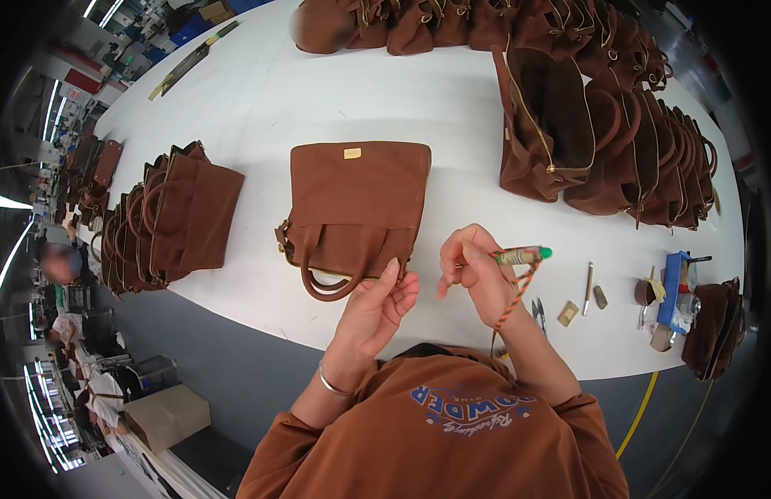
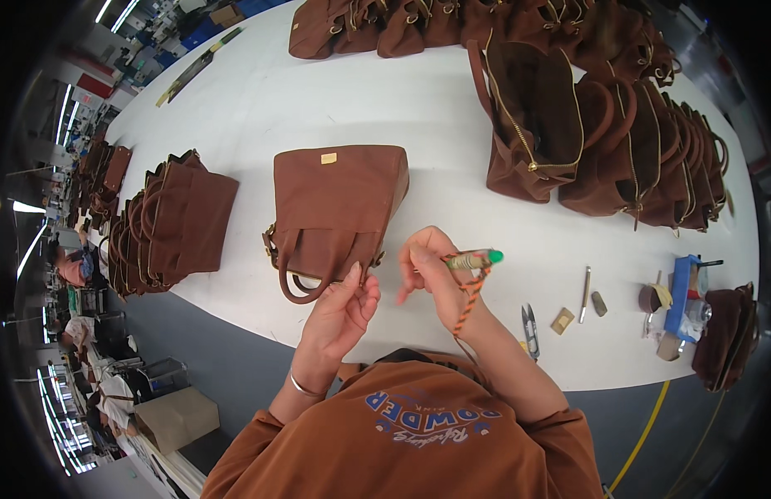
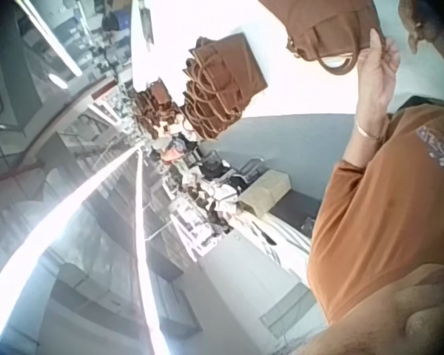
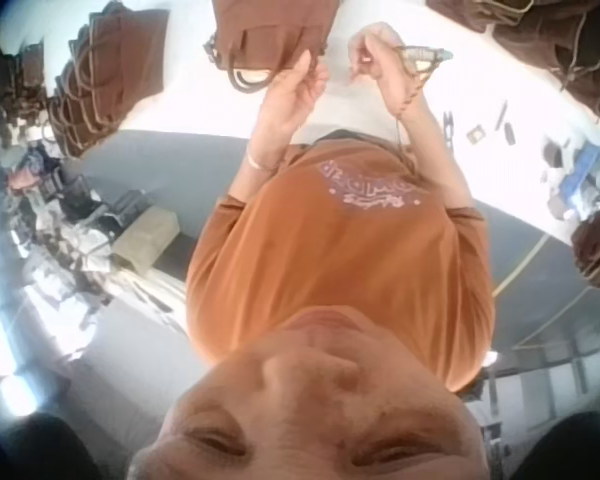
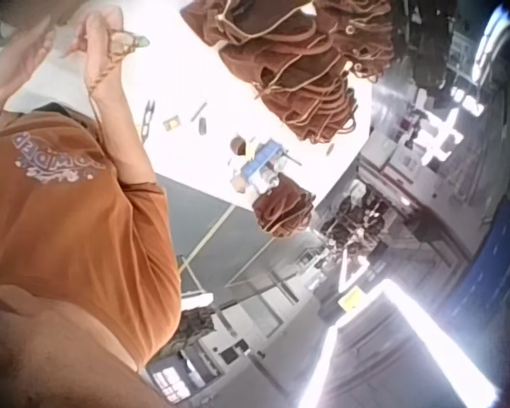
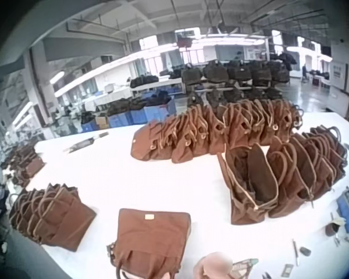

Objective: The person attaches a metal zipper pull to a brown handbag using a small hammer and a punch tool. They then use a green-handled tool to adjust the zipper mechanism and secure the hardware on the bag's exterior.

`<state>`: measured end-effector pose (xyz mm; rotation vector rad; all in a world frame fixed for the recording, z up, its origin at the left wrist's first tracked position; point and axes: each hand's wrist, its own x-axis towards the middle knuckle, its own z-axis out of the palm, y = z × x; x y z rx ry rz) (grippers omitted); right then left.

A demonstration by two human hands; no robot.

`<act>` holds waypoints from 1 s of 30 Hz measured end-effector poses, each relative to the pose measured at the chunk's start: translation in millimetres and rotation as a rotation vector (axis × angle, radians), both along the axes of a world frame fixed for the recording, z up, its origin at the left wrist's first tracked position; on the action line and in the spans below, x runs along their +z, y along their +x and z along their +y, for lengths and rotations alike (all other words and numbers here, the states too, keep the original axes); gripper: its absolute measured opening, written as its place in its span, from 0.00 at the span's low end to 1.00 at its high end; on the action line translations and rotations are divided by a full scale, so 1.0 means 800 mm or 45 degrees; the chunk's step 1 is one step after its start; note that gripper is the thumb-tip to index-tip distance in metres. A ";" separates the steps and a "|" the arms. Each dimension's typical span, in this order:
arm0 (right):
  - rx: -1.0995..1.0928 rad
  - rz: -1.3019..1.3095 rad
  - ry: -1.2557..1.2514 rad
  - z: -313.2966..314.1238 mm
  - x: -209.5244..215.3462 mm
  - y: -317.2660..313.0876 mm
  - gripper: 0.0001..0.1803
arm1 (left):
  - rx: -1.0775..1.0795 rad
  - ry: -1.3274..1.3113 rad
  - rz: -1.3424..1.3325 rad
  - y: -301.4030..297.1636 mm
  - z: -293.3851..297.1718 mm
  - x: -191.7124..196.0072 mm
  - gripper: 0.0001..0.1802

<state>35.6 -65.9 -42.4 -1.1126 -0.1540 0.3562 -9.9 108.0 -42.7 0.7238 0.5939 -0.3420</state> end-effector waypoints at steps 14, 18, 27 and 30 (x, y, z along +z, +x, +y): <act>0.178 -0.009 -0.071 -0.011 0.047 -0.026 0.08 | -0.240 -0.086 -0.312 -0.027 -0.001 0.025 0.24; 0.085 -0.196 -0.021 -0.007 0.039 -0.028 0.06 | -0.302 -0.054 -0.398 -0.027 -0.003 0.031 0.26; 0.028 -0.121 0.109 0.001 0.031 -0.037 0.05 | -0.344 -0.089 -0.454 -0.030 -0.005 0.027 0.21; 0.040 -0.164 0.133 0.001 0.029 -0.038 0.05 | -0.331 -0.072 -0.387 -0.030 -0.005 0.032 0.21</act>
